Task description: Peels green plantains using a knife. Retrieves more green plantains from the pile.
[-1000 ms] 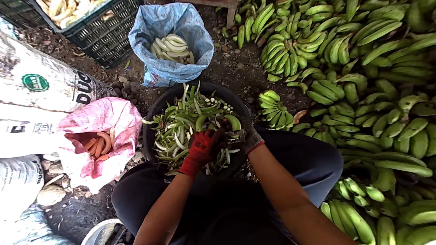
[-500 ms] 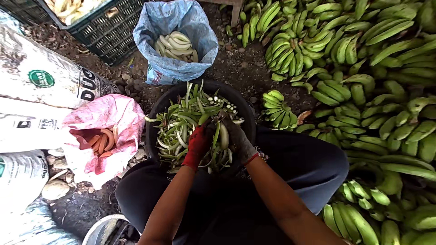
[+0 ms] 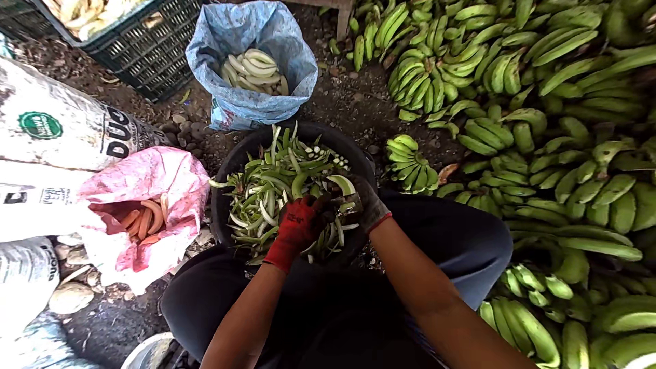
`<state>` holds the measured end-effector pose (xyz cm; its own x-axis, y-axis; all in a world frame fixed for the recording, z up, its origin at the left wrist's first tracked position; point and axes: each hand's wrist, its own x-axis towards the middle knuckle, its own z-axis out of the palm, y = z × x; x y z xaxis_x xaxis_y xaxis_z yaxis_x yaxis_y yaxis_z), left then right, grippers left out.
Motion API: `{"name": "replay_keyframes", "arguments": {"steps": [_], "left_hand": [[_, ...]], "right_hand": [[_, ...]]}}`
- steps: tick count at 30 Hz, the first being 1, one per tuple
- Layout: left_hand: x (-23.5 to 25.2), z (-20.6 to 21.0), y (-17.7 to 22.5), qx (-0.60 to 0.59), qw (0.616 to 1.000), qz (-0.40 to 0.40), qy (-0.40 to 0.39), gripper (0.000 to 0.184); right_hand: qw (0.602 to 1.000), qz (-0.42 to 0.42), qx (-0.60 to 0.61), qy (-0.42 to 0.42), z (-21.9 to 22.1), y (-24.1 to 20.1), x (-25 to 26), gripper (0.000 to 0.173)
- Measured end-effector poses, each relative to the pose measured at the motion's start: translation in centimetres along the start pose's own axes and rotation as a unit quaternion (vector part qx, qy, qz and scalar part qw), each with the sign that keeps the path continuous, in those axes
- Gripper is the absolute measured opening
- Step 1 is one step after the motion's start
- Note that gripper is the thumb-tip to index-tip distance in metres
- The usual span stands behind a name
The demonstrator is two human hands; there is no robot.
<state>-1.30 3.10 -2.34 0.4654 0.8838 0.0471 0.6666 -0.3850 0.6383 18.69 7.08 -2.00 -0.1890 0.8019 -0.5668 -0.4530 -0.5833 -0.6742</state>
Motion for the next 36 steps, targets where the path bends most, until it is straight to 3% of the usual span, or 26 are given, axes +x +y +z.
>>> {"name": "replay_keyframes", "arguments": {"steps": [2,5,8,13,15,17,19,20,21,23,24,26,28,30,33,36], "left_hand": [[0.5,-0.1,0.4,-0.004,0.997,-0.074,0.002,0.045],[1.2,0.2,-0.3,-0.049,0.977,-0.205,0.041,0.045],[1.0,0.3,-1.5,-0.148,0.951,-0.262,0.072,0.049],[-0.2,-0.4,-2.6,-0.284,0.909,-0.275,0.129,0.053],[-0.5,-0.8,-3.1,-0.340,0.882,-0.280,0.165,0.047],[-0.5,-1.3,-3.5,-0.387,0.856,-0.279,0.200,0.042],[-0.4,-1.5,-3.6,-0.414,0.841,-0.262,0.232,0.036],[-0.4,-1.6,-3.6,-0.409,0.842,-0.256,0.242,0.034],[-0.3,-1.7,-3.6,-0.400,0.844,-0.256,0.248,0.034],[-0.2,-2.3,-3.4,-0.369,0.856,-0.263,0.248,0.035],[0.0,-2.7,-3.2,-0.371,0.854,-0.267,0.247,0.037],[0.4,-3.4,-2.5,-0.427,0.821,-0.277,0.259,0.038],[0.8,-4.2,-1.7,-0.489,0.781,-0.276,0.272,0.040],[1.3,-4.7,-1.1,-0.514,0.767,-0.263,0.280,0.035],[1.6,-5.2,-0.6,-0.524,0.765,-0.262,0.268,0.038],[1.6,-5.4,-0.5,-0.520,0.775,-0.240,0.266,0.038]], "right_hand": [[1.000,0.023,-0.007,0.013,1.1,0.6,-0.1,0.038],[0.997,-0.025,-0.069,0.019,2.2,2.2,-0.5,0.038],[0.997,-0.037,-0.070,0.003,1.7,2.7,-0.6,0.043],[0.963,0.017,-0.152,0.221,-2.0,3.7,1.4,0.053],[0.943,0.024,-0.193,0.269,-1.9,3.0,1.6,0.054],[0.957,-0.007,-0.165,0.239,0.5,0.3,1.5,0.049],[0.987,-0.113,-0.015,0.110,3.5,-3.7,2.8,0.027],[0.984,-0.158,0.070,0.046,5.4,-5.8,3.8,0.021],[0.975,-0.184,0.127,-0.001,7.2,-7.8,4.4,0.024],[0.972,-0.186,0.142,0.014,9.9,-10.3,5.2,0.029],[0.979,-0.174,0.091,0.057,10.7,-10.4,5.8,0.028],[0.968,-0.150,-0.140,0.143,10.3,-8.0,7.4,0.035],[0.885,-0.103,-0.419,0.178,8.7,-3.9,8.9,0.056],[0.796,-0.031,-0.579,0.173,7.8,0.6,10.1,0.066],[0.714,0.097,-0.676,0.157,9.7,3.8,10.9,0.074],[0.701,0.095,-0.682,0.185,10.1,5.0,11.5,0.079]]}}
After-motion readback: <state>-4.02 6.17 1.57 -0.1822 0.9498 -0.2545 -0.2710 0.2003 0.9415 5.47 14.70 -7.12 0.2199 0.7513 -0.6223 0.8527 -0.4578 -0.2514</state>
